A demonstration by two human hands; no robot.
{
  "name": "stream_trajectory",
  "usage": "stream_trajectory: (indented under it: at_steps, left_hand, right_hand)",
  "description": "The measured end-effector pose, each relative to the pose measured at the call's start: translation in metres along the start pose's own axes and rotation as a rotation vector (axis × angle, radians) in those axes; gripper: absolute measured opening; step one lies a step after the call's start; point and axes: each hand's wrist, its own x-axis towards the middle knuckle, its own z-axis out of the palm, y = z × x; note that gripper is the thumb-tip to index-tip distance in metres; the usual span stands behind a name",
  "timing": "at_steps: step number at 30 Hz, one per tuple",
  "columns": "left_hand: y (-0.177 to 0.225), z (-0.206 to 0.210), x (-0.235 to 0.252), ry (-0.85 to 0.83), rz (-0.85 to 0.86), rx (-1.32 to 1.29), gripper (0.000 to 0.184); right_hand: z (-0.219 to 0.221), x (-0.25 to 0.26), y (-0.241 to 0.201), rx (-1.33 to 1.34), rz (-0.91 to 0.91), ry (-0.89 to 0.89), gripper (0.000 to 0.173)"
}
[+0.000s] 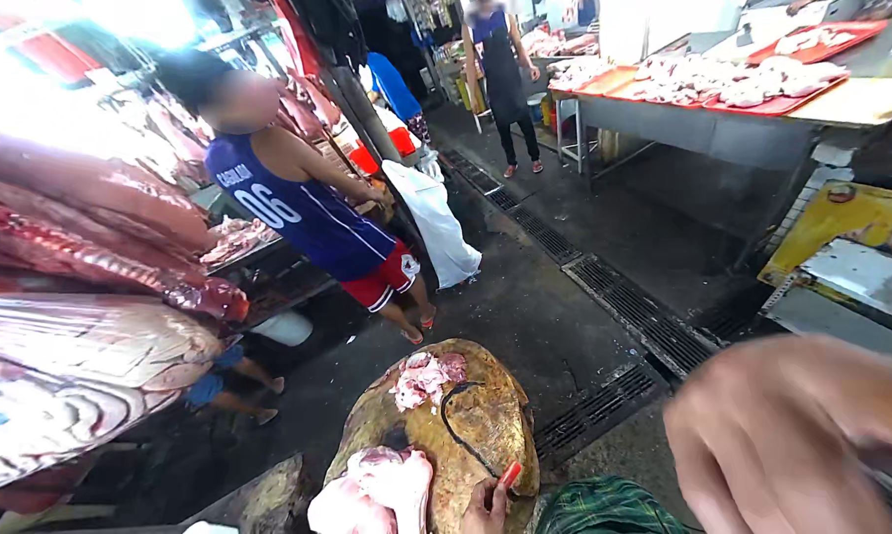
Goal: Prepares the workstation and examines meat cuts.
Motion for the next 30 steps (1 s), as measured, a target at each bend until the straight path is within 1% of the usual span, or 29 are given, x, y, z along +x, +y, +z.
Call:
stream_trajectory:
  at_steps: [1, 2, 3, 4, 5, 6, 7, 8, 9, 10, 11, 12, 13, 14, 16, 17, 18, 20, 21, 22, 23, 24, 26, 27, 28, 30]
  left_hand:
    - [0.007, -0.005, -0.005, -0.024, 0.001, -0.048, 0.025]
    - [0.017, -0.011, -0.009, -0.053, 0.027, -0.085, 0.024]
    - [0.029, -0.016, -0.013, -0.081, 0.081, -0.110, 0.022]
    - [0.043, -0.022, -0.016, -0.106, 0.160, -0.115, 0.019]
    - [0.057, -0.029, -0.020, -0.119, 0.258, -0.100, 0.017]
    - [0.071, -0.034, -0.023, -0.130, 0.341, -0.074, 0.014]
    - [0.082, -0.037, -0.023, -0.131, 0.389, -0.035, 0.012]
    - [0.092, -0.039, -0.023, -0.126, 0.400, 0.004, 0.012]
    - [0.099, -0.038, -0.023, -0.125, 0.396, 0.013, 0.011]
    - [0.104, -0.037, -0.023, -0.122, 0.394, -0.022, 0.012]
    - [0.110, -0.035, -0.024, -0.127, 0.390, -0.083, 0.012]
    - [0.117, -0.035, -0.025, -0.138, 0.385, -0.137, 0.012]
    - [0.124, -0.036, -0.025, -0.147, 0.380, -0.163, 0.014]
    - [0.132, -0.037, -0.024, -0.153, 0.379, -0.166, 0.016]
    - [0.146, -0.039, -0.021, -0.145, 0.402, -0.163, 0.025]
    - [0.152, -0.040, -0.021, -0.124, 0.422, -0.161, 0.028]
    - [0.157, -0.041, -0.021, -0.089, 0.453, -0.158, 0.029]
    - [0.166, -0.041, -0.020, 0.032, 0.572, -0.145, 0.027]
    - [0.171, -0.042, -0.020, 0.095, 0.644, -0.145, 0.028]
    - [0.179, -0.046, -0.019, 0.134, 0.714, -0.137, 0.033]
    - [0.189, -0.052, -0.019, 0.146, 0.776, -0.121, 0.040]
    - [0.201, -0.059, -0.020, 0.144, 0.826, -0.112, 0.047]
    - [0.226, -0.066, -0.023, 0.130, 0.915, -0.125, 0.057]
    - [0.237, -0.068, -0.025, 0.125, 0.949, -0.135, 0.062]
    - [0.248, -0.069, -0.027, 0.114, 0.982, -0.152, 0.067]
    - [0.270, -0.069, -0.032, 0.070, 1.029, -0.196, 0.076]
  right_hand:
    - [-0.012, -0.001, 0.016, -0.075, 0.028, 0.045, 0.045]
    - [-0.023, -0.004, 0.042, -0.194, 0.079, 0.053, 0.048]
    - [-0.030, -0.011, 0.071, -0.384, 0.200, 0.025, 0.045]
    - [-0.030, -0.023, 0.101, -0.611, 0.386, -0.055, 0.047]
    - [-0.024, -0.038, 0.132, -0.801, 0.626, -0.179, 0.060]
    - [-0.019, -0.054, 0.161, -0.895, 0.851, -0.305, 0.071]
    - [-0.017, -0.069, 0.186, -0.896, 0.991, -0.356, 0.075]
    - [-0.019, -0.082, 0.201, -0.868, 1.043, -0.335, 0.072]
    - [-0.024, -0.092, 0.209, -0.832, 1.028, -0.250, 0.064]
    - [-0.029, -0.098, 0.208, -0.803, 1.001, -0.185, 0.060]
    - [-0.033, -0.100, 0.204, -0.773, 0.986, -0.162, 0.064]
    - [-0.037, -0.100, 0.198, -0.739, 0.990, -0.164, 0.072]
    - [-0.040, -0.099, 0.192, -0.711, 1.003, -0.175, 0.080]
    - [-0.042, -0.099, 0.188, -0.693, 1.016, -0.167, 0.084]
    - [-0.046, -0.097, 0.182, -0.684, 1.067, -0.077, 0.084]
    - [-0.048, -0.096, 0.180, -0.681, 1.101, -0.046, 0.080]
    - [-0.050, -0.096, 0.177, -0.681, 1.115, -0.023, 0.069]
    - [-0.051, -0.097, 0.174, -0.715, 1.022, 0.071, 0.038]
    - [-0.051, -0.095, 0.171, -0.733, 0.951, 0.155, 0.033]
    - [-0.052, -0.090, 0.167, -0.743, 0.875, 0.251, 0.032]
    - [-0.054, -0.085, 0.163, -0.725, 0.798, 0.345, 0.033]
    - [-0.055, -0.081, 0.160, -0.660, 0.716, 0.432, 0.041]
    - [-0.058, -0.075, 0.159, -0.411, 0.542, 0.557, 0.070]
    - [-0.055, -0.071, 0.159, -0.278, 0.474, 0.574, 0.076]
    - [-0.052, -0.067, 0.158, -0.163, 0.414, 0.571, 0.076]
    - [-0.043, -0.058, 0.152, -0.056, 0.338, 0.559, 0.073]
